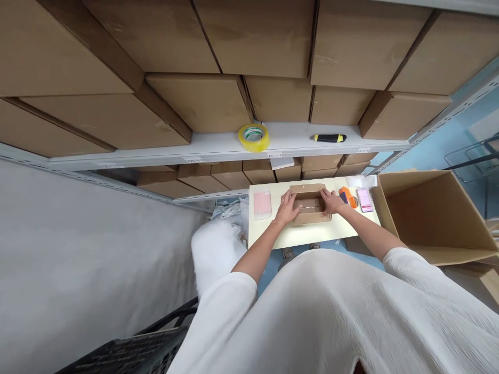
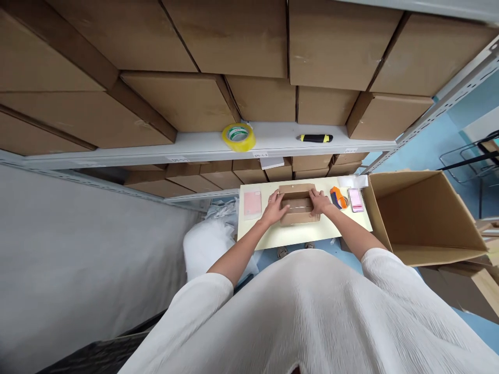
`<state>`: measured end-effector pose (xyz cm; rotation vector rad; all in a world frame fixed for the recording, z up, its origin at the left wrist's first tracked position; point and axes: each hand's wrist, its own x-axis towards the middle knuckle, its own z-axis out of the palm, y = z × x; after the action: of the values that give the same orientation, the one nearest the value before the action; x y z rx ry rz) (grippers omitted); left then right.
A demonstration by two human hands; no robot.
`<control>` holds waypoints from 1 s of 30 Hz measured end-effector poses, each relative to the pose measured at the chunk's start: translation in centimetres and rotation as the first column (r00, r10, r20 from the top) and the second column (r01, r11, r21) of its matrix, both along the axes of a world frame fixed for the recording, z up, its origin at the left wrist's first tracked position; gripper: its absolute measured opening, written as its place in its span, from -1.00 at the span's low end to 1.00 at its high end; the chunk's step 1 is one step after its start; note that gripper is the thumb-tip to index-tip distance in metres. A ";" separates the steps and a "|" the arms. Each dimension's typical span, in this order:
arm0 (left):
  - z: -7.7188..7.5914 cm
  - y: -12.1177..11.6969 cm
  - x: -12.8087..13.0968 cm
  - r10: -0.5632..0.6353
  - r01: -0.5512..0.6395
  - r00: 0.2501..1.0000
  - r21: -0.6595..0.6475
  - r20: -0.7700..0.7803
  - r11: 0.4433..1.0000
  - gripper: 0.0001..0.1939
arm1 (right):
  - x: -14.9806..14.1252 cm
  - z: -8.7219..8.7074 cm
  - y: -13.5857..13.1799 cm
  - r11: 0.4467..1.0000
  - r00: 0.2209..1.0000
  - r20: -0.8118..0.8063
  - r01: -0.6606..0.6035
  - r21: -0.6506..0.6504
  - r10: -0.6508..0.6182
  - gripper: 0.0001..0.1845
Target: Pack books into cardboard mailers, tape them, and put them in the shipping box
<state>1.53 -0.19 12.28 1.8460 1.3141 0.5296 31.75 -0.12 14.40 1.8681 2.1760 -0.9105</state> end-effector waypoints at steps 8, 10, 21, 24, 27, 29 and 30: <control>-1.4 3.4 -7.2 0.570 -0.567 0.821 -0.154 -0.026 0.809 -0.45 | -0.5 1.3 -0.1 0.999 0.996 0.088 0.014 -0.035 -0.011 0.62; -2.4 3.8 -9.3 0.627 -0.648 0.762 -0.230 -0.162 0.727 -0.42 | -0.5 1.5 -0.3 0.999 0.994 0.108 0.006 -0.036 -0.002 0.62; -7.1 3.6 -12.6 0.617 -0.765 0.641 -0.318 -0.456 0.559 -0.39 | -0.4 1.6 -0.7 0.998 0.990 0.132 0.060 -0.038 -0.054 0.63; -7.7 3.6 -12.4 0.638 -0.789 0.609 -0.272 -0.471 0.551 -0.42 | -0.7 1.9 -0.8 0.998 0.985 0.165 0.048 -0.045 -0.040 0.63; -8.2 3.5 -12.3 0.645 -0.800 0.588 -0.232 -0.488 0.554 -0.46 | -0.9 2.2 -0.9 0.998 0.980 0.198 0.023 -0.054 -0.012 0.60; -8.5 3.5 -12.3 0.639 -0.799 0.585 -0.218 -0.501 0.560 -0.48 | -1.0 2.4 -1.0 0.998 0.976 0.216 0.021 -0.063 -0.007 0.62; -8.5 3.5 -12.2 0.637 -0.801 0.582 -0.218 -0.505 0.558 -0.49 | -1.1 2.4 -1.0 0.997 0.975 0.224 0.022 -0.068 -0.006 0.63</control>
<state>-10.71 3.31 3.75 0.9624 2.2936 0.2523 30.69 -1.14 16.80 1.8559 1.9758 -0.7288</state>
